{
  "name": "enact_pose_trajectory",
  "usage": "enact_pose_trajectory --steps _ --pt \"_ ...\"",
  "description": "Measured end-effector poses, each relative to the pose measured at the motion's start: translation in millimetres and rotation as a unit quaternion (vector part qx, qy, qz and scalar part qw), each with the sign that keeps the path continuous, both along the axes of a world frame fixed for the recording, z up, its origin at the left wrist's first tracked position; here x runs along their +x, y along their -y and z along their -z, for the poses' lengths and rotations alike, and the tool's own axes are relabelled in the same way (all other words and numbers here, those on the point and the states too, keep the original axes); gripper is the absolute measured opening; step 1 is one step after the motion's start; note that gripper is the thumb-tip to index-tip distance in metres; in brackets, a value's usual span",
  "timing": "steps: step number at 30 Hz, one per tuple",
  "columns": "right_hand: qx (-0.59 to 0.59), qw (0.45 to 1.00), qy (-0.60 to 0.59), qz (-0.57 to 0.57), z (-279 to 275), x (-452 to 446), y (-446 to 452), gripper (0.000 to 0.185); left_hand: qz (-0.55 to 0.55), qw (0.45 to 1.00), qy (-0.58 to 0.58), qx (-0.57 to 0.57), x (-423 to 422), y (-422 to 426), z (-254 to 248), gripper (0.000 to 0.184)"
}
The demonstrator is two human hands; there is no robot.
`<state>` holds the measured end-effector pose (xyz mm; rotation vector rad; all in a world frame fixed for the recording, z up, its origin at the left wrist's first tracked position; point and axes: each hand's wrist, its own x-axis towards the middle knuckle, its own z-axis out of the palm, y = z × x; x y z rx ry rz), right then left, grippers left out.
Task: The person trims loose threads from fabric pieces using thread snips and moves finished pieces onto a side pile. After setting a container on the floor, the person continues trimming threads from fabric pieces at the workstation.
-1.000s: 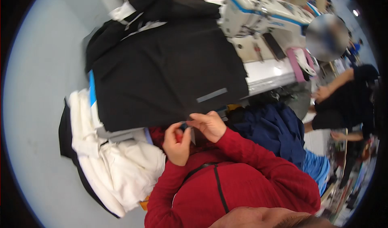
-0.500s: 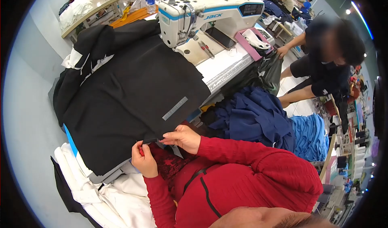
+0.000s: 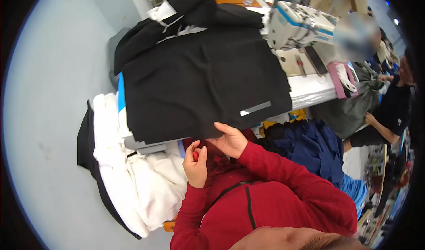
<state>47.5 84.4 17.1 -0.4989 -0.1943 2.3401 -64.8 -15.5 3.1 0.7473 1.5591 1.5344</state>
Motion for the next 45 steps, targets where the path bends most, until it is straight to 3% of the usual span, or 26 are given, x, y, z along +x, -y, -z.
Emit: enact_pose_trajectory --steps 8,13,15,19,25,33,35,37,39,40,44,45 --pt "0.040 0.998 0.036 -0.011 -3 -29 21 0.018 -0.085 0.988 0.128 0.010 -26 9 0 0.016" --pt "0.012 0.998 0.054 0.009 3 -40 28 0.030 -0.119 0.986 0.114 0.024 -28 6 -2 0.016" --pt "0.045 0.995 0.072 0.048 -2 -38 24 0.031 -0.133 0.990 0.030 0.026 -27 1 -2 0.019" --pt "0.028 0.993 0.091 0.071 1 -24 9 0.024 -0.108 0.987 -0.117 0.016 -28 -13 3 0.041" --pt "0.045 0.986 0.091 0.133 4 13 -18 0.023 -0.042 0.990 -0.133 0.022 -23 -32 3 0.040" --pt "0.055 0.986 0.081 0.135 3 31 -20 0.027 -0.031 0.965 -0.252 0.059 -21 -45 -8 0.035" --pt "0.068 0.986 0.069 0.135 -4 32 -17 0.029 -0.003 0.985 -0.172 0.019 -33 -42 6 0.035" --pt "0.061 0.987 0.066 0.136 -1 30 -17 0.028 -0.015 0.981 -0.189 0.031 -42 -44 26 0.035" --pt "0.053 0.987 0.060 0.139 3 25 -18 0.027 -0.008 0.990 -0.138 -0.020 -33 -44 2 0.036" --pt "0.047 0.990 0.053 0.125 1 25 -15 0.023 -0.013 0.978 -0.207 -0.008 -31 -46 3 0.037" --pt "-0.009 0.992 0.097 0.075 15 0 -6 0.029 -0.021 0.978 -0.205 0.019 -33 -52 8 0.034" --pt "-0.024 0.992 0.100 0.068 12 -7 -7 0.033 0.006 0.956 -0.295 0.007 -35 -50 8 0.035"
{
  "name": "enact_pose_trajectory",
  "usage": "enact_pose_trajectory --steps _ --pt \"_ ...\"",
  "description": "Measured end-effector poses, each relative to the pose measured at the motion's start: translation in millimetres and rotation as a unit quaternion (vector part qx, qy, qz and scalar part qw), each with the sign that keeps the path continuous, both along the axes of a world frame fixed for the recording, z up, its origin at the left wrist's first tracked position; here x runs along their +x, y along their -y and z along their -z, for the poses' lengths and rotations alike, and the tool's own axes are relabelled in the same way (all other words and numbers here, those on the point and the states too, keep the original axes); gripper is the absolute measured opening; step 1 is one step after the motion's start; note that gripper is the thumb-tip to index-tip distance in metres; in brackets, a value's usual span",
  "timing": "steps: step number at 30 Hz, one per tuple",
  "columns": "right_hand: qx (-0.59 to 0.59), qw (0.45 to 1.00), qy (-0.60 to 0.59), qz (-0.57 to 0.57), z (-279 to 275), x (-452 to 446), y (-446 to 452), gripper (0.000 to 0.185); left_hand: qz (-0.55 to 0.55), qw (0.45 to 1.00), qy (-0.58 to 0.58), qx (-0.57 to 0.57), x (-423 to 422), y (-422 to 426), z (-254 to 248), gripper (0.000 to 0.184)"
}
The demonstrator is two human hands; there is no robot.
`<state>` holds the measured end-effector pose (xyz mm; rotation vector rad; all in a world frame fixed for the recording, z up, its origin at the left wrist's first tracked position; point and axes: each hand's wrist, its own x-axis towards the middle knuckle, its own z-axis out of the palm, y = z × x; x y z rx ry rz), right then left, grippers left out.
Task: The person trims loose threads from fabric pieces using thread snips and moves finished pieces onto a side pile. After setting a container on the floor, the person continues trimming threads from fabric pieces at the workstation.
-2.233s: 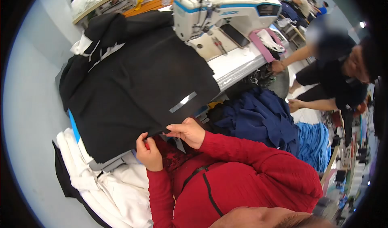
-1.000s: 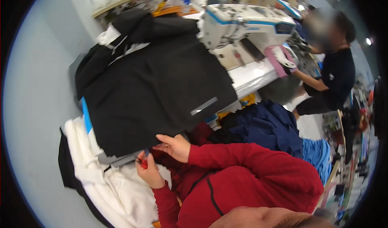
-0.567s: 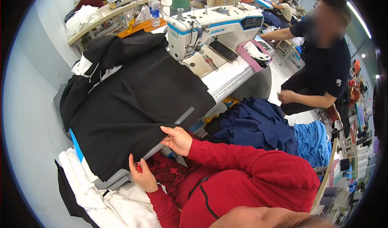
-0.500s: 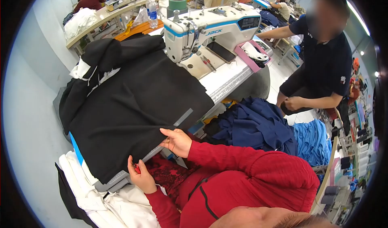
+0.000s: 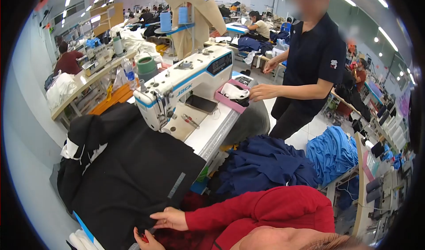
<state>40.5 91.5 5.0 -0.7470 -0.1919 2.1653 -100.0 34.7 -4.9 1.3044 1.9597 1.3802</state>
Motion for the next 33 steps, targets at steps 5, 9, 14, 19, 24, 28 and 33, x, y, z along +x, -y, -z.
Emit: enact_pose_trajectory --steps 5,9,14,19,24,28,33 --pt "0.017 0.999 -0.013 -0.049 -3 -1 0 0.037 -0.064 0.992 -0.002 -0.111 16 13 -66 0.037" --pt "0.006 0.998 0.017 -0.053 -2 -1 -1 0.034 -0.054 0.996 -0.010 -0.076 -13 10 -35 0.040" --pt "0.001 0.999 -0.012 -0.044 -4 3 -3 0.031 -0.064 0.991 -0.002 -0.120 -38 -12 -20 0.036" --pt "0.018 0.999 -0.016 -0.046 13 4 -5 0.027 -0.054 0.997 -0.021 -0.050 -38 -17 -13 0.029" --pt "0.029 0.998 -0.009 -0.047 10 4 -1 0.027 -0.098 0.988 -0.115 0.040 -30 -20 -41 0.025" --pt "0.025 0.998 -0.008 -0.059 13 5 -4 0.028 -0.037 0.974 -0.225 -0.006 -51 -46 -35 0.026" --pt "0.018 0.998 -0.005 -0.057 9 5 -4 0.030 -0.003 0.966 -0.256 -0.024 -54 -72 -44 0.017"
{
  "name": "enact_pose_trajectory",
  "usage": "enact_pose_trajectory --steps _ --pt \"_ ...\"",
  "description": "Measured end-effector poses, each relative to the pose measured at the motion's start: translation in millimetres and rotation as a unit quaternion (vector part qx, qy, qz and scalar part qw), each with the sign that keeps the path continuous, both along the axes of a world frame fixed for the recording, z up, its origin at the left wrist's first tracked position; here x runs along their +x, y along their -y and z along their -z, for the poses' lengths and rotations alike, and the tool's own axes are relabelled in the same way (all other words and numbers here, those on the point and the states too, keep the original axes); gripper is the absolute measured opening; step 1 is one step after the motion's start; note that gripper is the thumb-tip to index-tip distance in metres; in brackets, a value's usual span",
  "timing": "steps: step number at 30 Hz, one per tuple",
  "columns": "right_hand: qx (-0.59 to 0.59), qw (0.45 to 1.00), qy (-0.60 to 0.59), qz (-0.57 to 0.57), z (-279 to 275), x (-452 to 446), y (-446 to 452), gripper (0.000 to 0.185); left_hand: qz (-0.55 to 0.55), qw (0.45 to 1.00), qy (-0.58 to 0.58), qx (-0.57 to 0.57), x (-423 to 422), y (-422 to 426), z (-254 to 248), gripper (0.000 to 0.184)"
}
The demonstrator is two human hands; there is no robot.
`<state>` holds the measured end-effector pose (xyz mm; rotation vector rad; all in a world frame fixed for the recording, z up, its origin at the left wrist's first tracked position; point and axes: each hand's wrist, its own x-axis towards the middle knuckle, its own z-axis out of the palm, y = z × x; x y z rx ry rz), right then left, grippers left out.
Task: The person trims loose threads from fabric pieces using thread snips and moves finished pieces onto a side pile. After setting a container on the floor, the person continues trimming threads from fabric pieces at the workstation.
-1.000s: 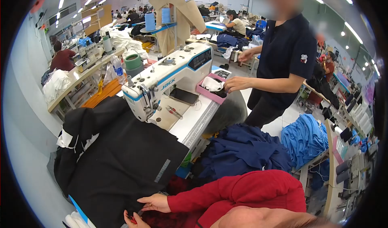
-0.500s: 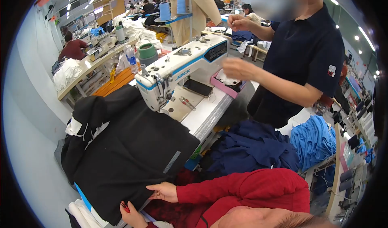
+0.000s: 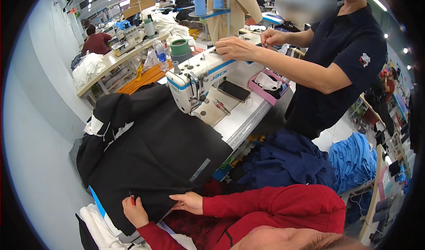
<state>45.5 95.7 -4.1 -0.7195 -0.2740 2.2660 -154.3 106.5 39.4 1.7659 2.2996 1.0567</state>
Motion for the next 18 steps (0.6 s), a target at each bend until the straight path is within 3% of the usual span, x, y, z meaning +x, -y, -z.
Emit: enact_pose_trajectory --steps 7,10,13,16,18 --pt "-0.012 1.000 0.001 -0.001 -2 2 0 0.032 0.024 0.999 -0.012 -0.027 -13 -17 -1 0.011" --pt "-0.024 1.000 0.006 0.005 1 -1 -1 0.032 0.036 0.998 0.040 0.011 -9 -20 -19 0.011" --pt "-0.041 0.999 0.027 0.017 3 -3 0 0.035 0.041 0.998 0.012 0.056 -9 -28 -16 0.011" --pt "-0.009 1.000 0.015 0.006 -5 0 3 0.039 0.042 0.997 -0.062 0.020 -8 -24 -2 0.011" --pt "0.011 1.000 -0.020 0.008 -5 1 0 0.035 0.002 0.997 -0.016 0.081 8 -5 -17 0.013"
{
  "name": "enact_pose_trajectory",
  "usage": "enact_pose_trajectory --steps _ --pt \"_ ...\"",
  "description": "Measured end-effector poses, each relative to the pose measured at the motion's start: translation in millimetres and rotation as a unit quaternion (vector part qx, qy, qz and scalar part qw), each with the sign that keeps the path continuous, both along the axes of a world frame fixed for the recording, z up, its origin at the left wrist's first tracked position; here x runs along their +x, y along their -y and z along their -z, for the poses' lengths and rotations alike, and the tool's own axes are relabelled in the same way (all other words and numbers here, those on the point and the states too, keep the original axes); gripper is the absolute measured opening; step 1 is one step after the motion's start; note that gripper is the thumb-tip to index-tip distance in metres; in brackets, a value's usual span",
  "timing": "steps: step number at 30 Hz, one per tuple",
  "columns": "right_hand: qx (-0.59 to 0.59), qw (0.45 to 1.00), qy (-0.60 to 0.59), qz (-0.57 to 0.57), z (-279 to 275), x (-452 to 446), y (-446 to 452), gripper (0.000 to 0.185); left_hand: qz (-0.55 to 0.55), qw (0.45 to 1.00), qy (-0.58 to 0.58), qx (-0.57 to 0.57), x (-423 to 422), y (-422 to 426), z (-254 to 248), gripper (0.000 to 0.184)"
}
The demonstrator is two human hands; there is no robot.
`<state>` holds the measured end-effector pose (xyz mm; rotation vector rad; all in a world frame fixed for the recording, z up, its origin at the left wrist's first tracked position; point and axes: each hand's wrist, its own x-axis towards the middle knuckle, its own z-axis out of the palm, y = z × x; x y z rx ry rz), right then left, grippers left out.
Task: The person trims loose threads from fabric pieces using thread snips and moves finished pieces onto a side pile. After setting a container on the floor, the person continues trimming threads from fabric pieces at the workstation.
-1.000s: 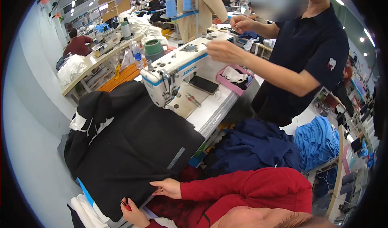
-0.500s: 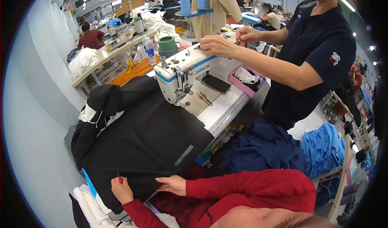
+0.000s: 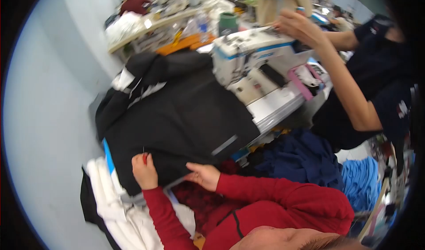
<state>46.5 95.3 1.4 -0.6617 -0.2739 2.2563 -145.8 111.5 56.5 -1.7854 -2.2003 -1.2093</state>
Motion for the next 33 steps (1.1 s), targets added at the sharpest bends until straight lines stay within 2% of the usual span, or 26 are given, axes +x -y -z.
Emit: enact_pose_trajectory --steps 1,3,5,7,8,11,14,17,18,22,26,33 --pt "-0.002 1.000 -0.012 0.006 4 -1 0 0.033 -0.009 0.998 0.039 0.044 5 11 0 0.014" --pt "-0.004 1.000 0.004 0.001 -5 1 0 0.028 -0.027 0.990 0.123 0.059 20 39 -4 0.015" --pt "0.000 1.000 -0.002 -0.009 -8 1 0 0.025 -0.033 0.934 0.354 0.036 37 69 -2 0.013" --pt "-0.013 1.000 -0.004 -0.007 -9 2 1 0.019 -0.024 0.873 0.486 0.028 46 92 21 0.010" --pt "-0.016 1.000 0.001 -0.004 -10 1 0 0.018 -0.007 0.867 0.497 0.046 53 99 28 0.008" --pt "-0.017 1.000 0.011 -0.009 -10 2 2 0.017 -0.007 0.777 0.624 -0.076 61 122 44 0.015" --pt "0.000 0.999 0.045 -0.017 -10 6 3 0.017 0.029 0.729 0.673 -0.123 78 128 40 0.021" --pt "0.020 0.996 0.080 -0.025 -17 6 4 0.017 0.064 0.714 0.690 -0.104 91 126 43 0.028" --pt "0.026 0.995 0.089 -0.029 -18 6 5 0.017 0.086 0.746 0.652 -0.104 92 125 44 0.030" --pt "0.042 0.992 0.112 -0.041 -18 4 5 0.018 0.082 0.721 0.682 -0.089 94 119 38 0.024" --pt "0.055 0.988 0.137 -0.043 -21 4 5 0.019 0.070 0.754 0.644 -0.109 95 116 36 0.017" --pt "0.062 0.987 0.139 -0.061 -13 6 3 0.018 0.069 0.790 0.592 -0.144 94 113 42 0.023"
